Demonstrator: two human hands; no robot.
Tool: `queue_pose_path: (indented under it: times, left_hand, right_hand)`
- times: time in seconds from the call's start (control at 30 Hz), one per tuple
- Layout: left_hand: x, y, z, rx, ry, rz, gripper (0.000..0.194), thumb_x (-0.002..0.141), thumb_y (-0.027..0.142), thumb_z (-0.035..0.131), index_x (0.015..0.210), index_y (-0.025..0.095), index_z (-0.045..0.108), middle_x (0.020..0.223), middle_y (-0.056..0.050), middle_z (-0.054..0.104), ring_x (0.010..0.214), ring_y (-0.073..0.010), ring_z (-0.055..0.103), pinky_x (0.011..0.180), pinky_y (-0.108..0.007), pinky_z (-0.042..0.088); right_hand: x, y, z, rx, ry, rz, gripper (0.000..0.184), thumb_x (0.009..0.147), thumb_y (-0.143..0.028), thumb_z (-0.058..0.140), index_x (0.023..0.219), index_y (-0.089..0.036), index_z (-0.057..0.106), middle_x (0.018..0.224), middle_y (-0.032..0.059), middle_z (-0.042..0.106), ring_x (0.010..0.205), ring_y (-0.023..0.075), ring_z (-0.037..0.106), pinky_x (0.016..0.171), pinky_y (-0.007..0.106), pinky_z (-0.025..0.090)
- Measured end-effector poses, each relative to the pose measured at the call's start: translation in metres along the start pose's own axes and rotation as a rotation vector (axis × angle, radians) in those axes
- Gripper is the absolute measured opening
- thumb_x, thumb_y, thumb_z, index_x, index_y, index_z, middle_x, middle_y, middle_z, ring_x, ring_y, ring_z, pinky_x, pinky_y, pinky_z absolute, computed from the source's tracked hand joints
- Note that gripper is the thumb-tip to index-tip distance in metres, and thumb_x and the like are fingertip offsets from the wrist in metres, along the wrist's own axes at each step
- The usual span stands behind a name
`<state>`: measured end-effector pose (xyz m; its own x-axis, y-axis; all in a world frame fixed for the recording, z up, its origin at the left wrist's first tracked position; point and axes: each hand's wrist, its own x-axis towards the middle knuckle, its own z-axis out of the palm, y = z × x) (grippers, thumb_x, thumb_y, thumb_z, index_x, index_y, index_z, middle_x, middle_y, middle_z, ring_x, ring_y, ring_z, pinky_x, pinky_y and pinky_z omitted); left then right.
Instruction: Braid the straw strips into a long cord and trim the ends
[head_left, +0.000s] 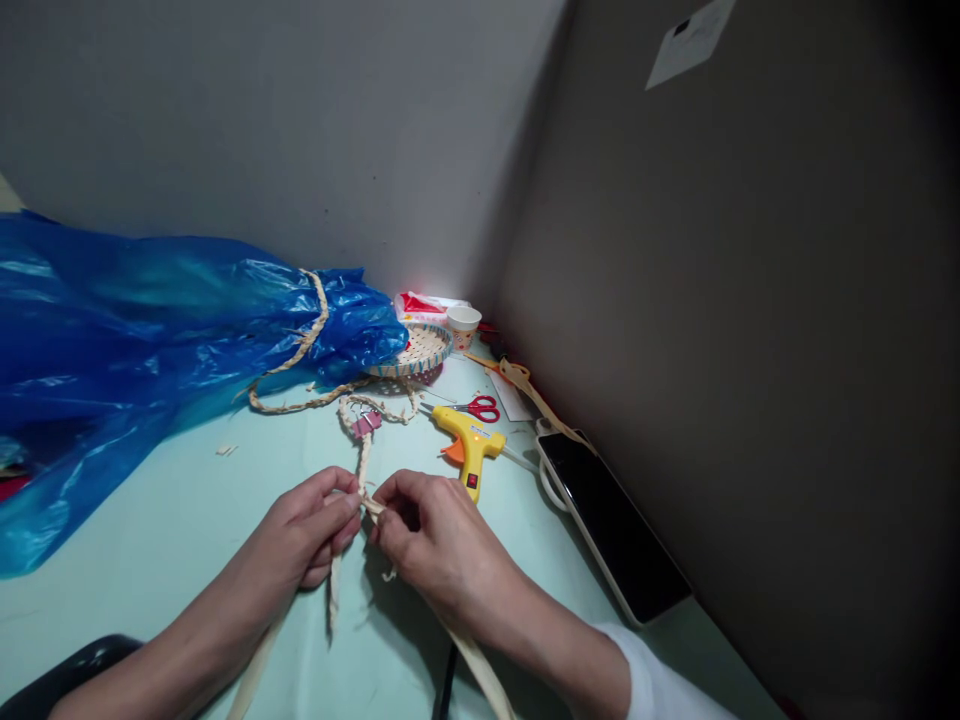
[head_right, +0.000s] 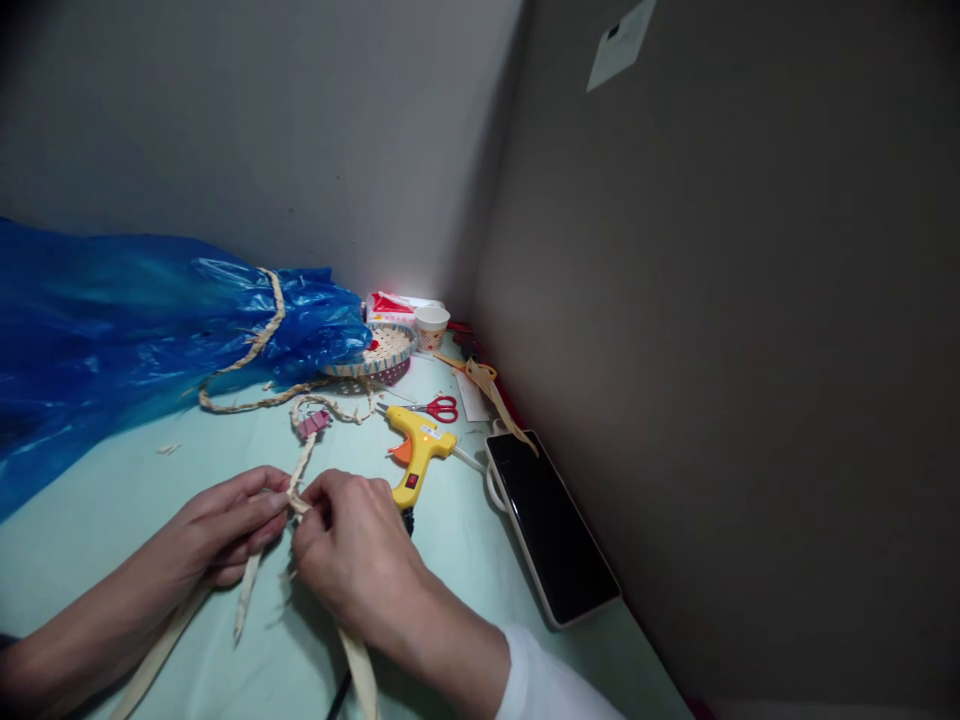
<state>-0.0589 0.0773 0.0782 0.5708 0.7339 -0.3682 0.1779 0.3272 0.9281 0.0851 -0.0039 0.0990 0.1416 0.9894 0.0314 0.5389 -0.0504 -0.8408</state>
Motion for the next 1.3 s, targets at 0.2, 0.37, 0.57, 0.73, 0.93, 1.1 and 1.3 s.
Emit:
queue_pose_path:
  times: [0.2,0.37,0.57,0.73,0.93,1.1,1.3]
  left_hand:
    - [-0.001,-0.001,0.000,0.007,-0.017,0.042,0.041,0.068,0.054,0.076,0.079,0.022,0.055,0.052,0.011,0.038,0.041,-0.0048,0.023,0.039,-0.016,0.014]
    - [-0.004,0.001,0.002,0.005,-0.001,0.067,0.037,0.067,0.048,0.078,0.079,0.022,0.055,0.052,0.011,0.038,0.041,-0.0059,0.025,0.040,-0.018,0.015]
    - [-0.003,-0.003,0.000,0.051,0.003,0.113,0.033,0.070,0.045,0.077,0.080,0.022,0.056,0.051,0.012,0.037,0.042,-0.0059,0.024,0.040,-0.018,0.015]
    - [0.005,-0.006,-0.003,0.115,0.024,0.179,0.031,0.067,0.040,0.080,0.073,0.020,0.057,0.052,0.010,0.045,0.046,-0.0070,0.032,0.044,-0.018,0.020]
    - [-0.003,0.002,0.001,0.083,-0.007,0.164,0.027,0.066,0.037,0.078,0.074,0.019,0.058,0.062,0.006,0.056,0.056,-0.0113,0.045,0.050,-0.021,0.029]
    - [-0.007,0.001,0.005,0.037,-0.058,0.193,0.027,0.068,0.037,0.070,0.081,0.019,0.054,0.071,0.002,0.058,0.064,-0.0134,0.048,0.059,-0.024,0.035]
    - [0.003,-0.009,0.001,0.116,0.009,0.233,0.016,0.071,0.031,0.065,0.075,0.020,0.054,0.066,0.005,0.049,0.062,-0.0125,0.041,0.054,-0.025,0.028]
  right_hand:
    - [0.000,-0.005,-0.004,-0.007,-0.015,-0.008,0.021,0.082,-0.011,0.051,0.077,-0.017,0.071,0.061,-0.0008,0.063,0.057,0.0112,0.051,0.058,0.022,0.034]
    - [0.002,-0.004,-0.003,-0.047,-0.008,0.006,0.021,0.080,-0.012,0.052,0.073,-0.016,0.071,0.056,-0.0013,0.058,0.054,0.0106,0.048,0.055,0.023,0.031]
    - [0.001,-0.004,-0.002,-0.066,-0.012,0.041,0.020,0.079,-0.012,0.053,0.072,-0.016,0.071,0.058,-0.0007,0.059,0.056,0.0109,0.049,0.055,0.023,0.031]
    - [-0.002,-0.007,-0.003,-0.116,-0.017,0.008,0.022,0.083,-0.012,0.052,0.078,-0.016,0.073,0.064,0.0015,0.065,0.061,0.0130,0.053,0.061,0.025,0.034]
    - [-0.003,-0.004,-0.001,-0.120,-0.006,0.023,0.021,0.090,-0.018,0.048,0.081,-0.018,0.068,0.074,0.0041,0.067,0.070,0.0168,0.059,0.064,0.026,0.036]
    - [0.001,0.019,0.003,-0.192,-0.032,-0.084,0.017,0.095,-0.030,0.044,0.101,-0.019,0.057,0.065,0.0007,0.061,0.059,0.0185,0.056,0.060,0.028,0.038]
    - [0.005,0.028,0.007,-0.178,-0.098,-0.157,0.022,0.100,-0.041,0.037,0.101,-0.023,0.049,0.075,0.0008,0.064,0.065,0.0182,0.059,0.060,0.027,0.043]
